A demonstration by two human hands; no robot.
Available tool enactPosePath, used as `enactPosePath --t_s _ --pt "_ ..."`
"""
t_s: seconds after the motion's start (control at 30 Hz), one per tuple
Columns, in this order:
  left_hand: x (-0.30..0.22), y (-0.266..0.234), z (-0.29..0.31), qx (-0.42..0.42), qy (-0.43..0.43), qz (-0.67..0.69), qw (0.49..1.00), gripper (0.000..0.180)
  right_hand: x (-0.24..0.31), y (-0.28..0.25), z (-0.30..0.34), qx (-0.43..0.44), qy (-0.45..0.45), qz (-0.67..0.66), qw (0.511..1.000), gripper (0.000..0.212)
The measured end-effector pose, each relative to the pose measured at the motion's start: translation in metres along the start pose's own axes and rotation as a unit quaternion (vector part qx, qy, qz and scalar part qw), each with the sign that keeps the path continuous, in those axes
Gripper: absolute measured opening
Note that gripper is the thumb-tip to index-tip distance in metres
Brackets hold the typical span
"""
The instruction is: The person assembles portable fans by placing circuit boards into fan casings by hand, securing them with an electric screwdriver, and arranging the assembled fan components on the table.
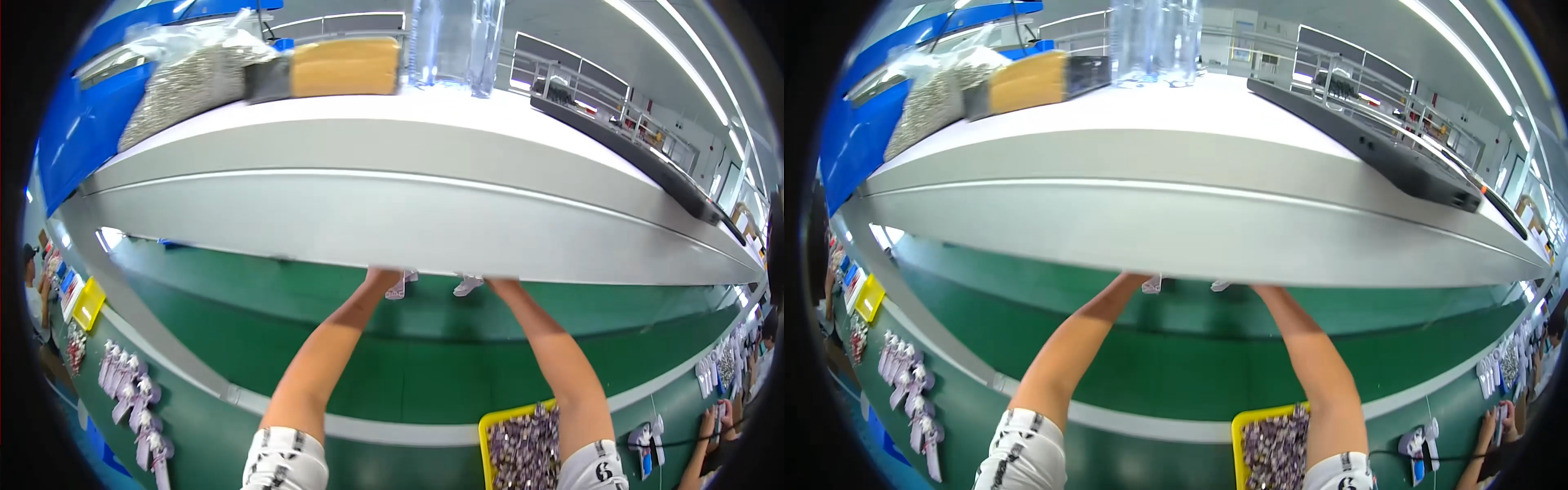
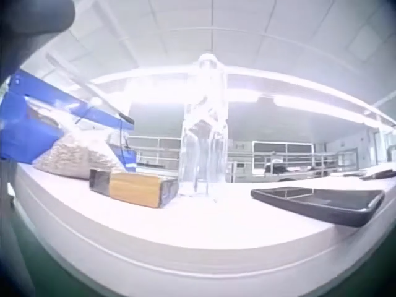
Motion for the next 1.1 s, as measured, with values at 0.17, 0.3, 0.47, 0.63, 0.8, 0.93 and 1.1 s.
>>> enactPosePath --t_s 0.17,0.3,0.47,0.63,0.8,0.93,1.1 --pt "0.029 0.029 0.138 0.009 0.059 0.127 0.990 0.033 -0.049 0.013 0.083 0.046 0.018 0.104 0.993 0.038" --pt "0.004 0.063 0.151 0.051 0.082 0.273 0.957 0.036 -0.052 0.020 0.105 0.109 0.085 0.214 0.967 0.040" --pt "-0.008 0.071 0.098 0.105 0.093 0.439 0.887 0.040 -0.028 0.030 0.065 0.201 0.170 0.337 0.904 0.044" --pt "-0.026 0.069 0.055 0.147 0.104 0.597 0.781 0.044 0.011 0.054 0.036 0.199 0.265 0.381 0.863 0.047" --pt "-0.024 0.046 0.054 0.180 0.084 0.705 0.681 0.048 -0.010 0.077 0.026 0.171 0.167 0.372 0.897 0.044" --pt "-0.088 0.118 0.019 0.218 0.111 0.823 0.514 0.052 -0.109 0.049 -0.002 0.107 -0.014 0.440 0.891 0.052" --pt "-0.071 0.095 0.026 0.218 0.074 0.893 0.386 0.056 -0.024 0.090 0.044 0.101 0.065 0.246 0.962 0.063"
Point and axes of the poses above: each hand's wrist, its own z-axis away from the middle knuckle, its own y-axis out of the palm, x = y × z, the point moved 8 cm from there along -z, towards the middle knuckle, and after that the axes turned 4 degrees about x, right-handed, at the moved point
